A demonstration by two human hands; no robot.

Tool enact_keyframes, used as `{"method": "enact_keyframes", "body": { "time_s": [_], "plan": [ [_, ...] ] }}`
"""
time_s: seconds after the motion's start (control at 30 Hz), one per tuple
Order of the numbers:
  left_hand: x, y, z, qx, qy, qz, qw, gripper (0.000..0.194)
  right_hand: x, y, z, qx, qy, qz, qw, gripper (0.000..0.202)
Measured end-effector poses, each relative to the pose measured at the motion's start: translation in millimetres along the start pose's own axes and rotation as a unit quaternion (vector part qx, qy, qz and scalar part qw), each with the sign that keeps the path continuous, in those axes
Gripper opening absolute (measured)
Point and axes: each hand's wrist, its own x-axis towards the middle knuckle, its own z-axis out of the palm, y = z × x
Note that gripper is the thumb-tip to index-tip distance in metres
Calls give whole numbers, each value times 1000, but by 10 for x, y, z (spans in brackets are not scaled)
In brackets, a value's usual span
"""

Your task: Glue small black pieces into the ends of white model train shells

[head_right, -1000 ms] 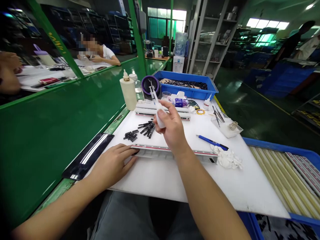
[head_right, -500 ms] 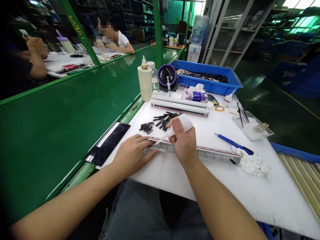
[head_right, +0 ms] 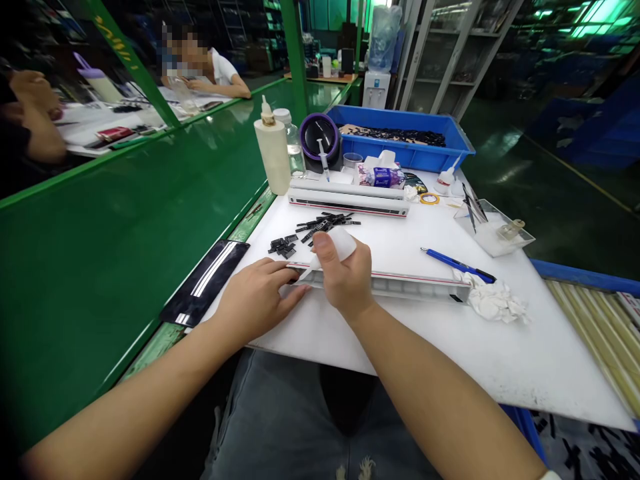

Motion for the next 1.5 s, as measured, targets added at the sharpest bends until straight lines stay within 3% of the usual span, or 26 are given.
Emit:
{"method": "enact_keyframes", "body": {
  "time_s": [0.2,0.37,0.63,0.87,1.5],
  "plan": [
    [12,-10,71,-24,38,-14,999,38,-24,-11,8,-12,-3,-24,1000,43],
    [19,-12,117,-36,55,-26,997,37,-42,18,2,-83,-6,-34,996,42],
    [-8,6,136,-24,51,-21,998,37,-83,20,34,-187,-55,-160,968,41],
    [-29,-11,203,-31,76,-13,997,35,-82,21,58,-214,-71,-210,951,42],
    [-46,-18,247,-37,109,-18,993,22,-92,18,82,-246,-77,-198,946,46]
  ]
}}
